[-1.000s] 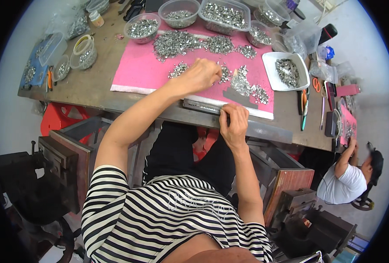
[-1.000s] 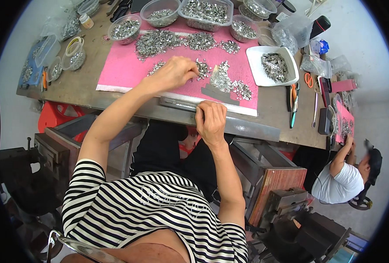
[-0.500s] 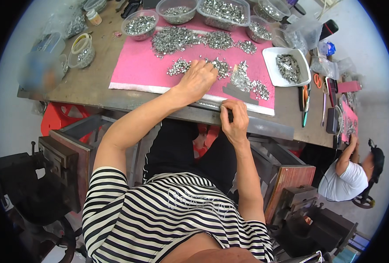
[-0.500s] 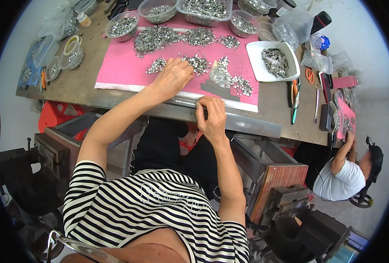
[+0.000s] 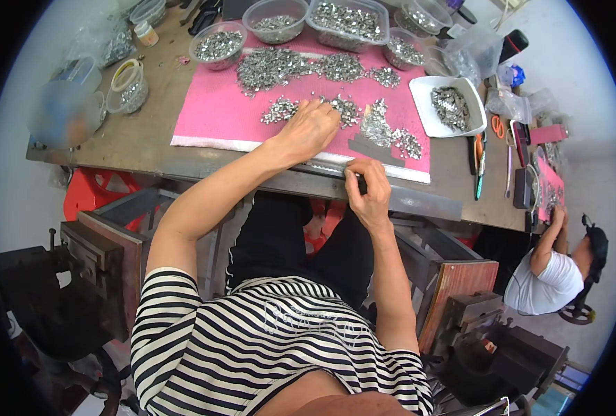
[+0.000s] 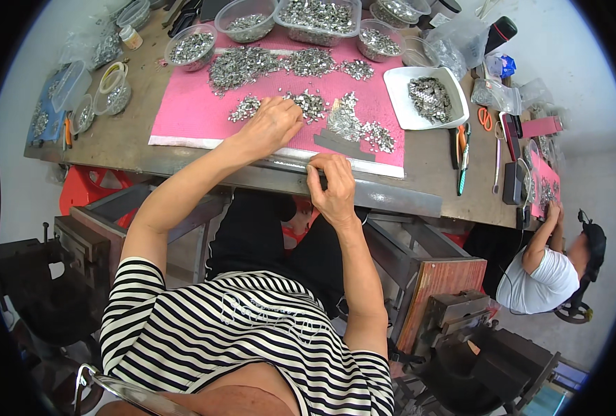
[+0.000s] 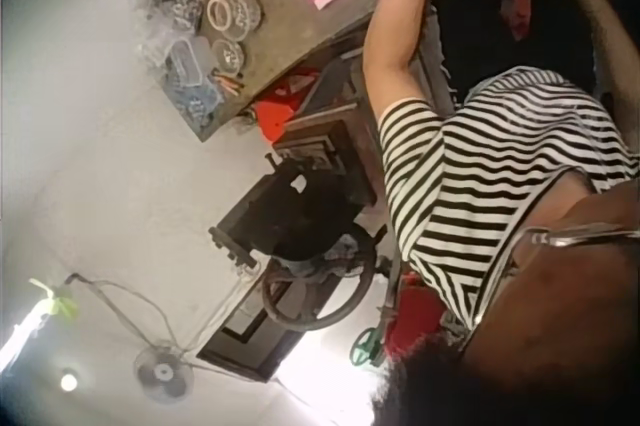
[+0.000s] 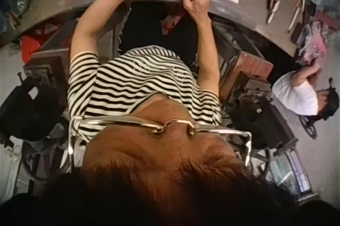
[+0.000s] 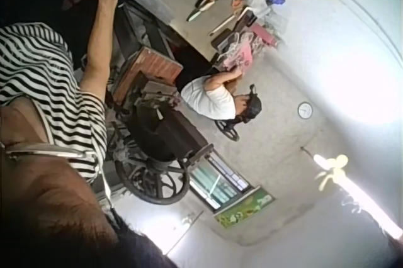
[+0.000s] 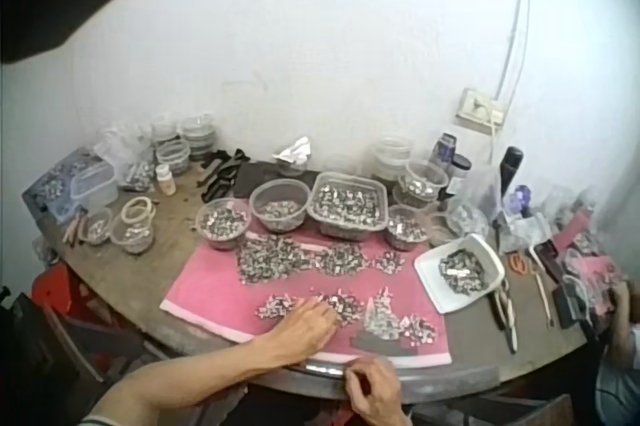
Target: The person places small metal pieces into a metal holder by hand, places the holder into a press machine to press it, and then continues loading metal pieces into the holder.
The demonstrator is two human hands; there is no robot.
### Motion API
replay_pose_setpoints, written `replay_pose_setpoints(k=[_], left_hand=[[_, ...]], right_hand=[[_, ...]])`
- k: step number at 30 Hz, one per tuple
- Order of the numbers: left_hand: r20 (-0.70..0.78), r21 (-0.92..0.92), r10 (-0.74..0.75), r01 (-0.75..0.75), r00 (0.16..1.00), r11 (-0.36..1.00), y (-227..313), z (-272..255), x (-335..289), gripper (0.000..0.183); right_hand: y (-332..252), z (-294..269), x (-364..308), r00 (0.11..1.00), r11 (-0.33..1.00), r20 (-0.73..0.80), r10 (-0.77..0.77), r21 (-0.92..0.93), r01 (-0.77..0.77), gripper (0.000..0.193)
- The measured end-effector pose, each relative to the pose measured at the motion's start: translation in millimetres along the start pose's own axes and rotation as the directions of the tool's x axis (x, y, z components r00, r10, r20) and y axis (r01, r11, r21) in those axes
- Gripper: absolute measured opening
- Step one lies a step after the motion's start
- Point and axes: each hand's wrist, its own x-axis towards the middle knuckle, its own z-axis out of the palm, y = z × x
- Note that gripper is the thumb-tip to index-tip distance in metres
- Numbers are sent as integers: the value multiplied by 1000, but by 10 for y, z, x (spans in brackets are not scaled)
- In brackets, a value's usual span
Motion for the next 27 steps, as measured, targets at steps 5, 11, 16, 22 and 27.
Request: replay_pose_setpoints(k=[5, 11, 16, 22, 27], left_hand=[[-97, -87, 3, -11, 995, 996, -192, 22, 432, 12], [-169, 94, -113, 130, 979, 987, -628, 150, 877, 13], [-158, 162, 92, -66, 983, 985, -297, 198, 659, 26], [156, 164, 79, -104, 985, 981, 370, 147, 127, 46], [268, 111, 32, -64, 963, 992, 522, 112, 40, 55]], right_hand=[[21, 23, -37, 999, 997, -12, -49, -59, 48, 17], [-14, 39, -16, 988, 984, 1, -153, -89, 153, 20], [-22, -3, -32, 996, 995, 13, -86, -46, 86, 21], [4, -32, -50, 993, 995, -97, 61, 90, -52, 19], [75, -32, -116, 980, 990, -179, 81, 125, -59, 14]])
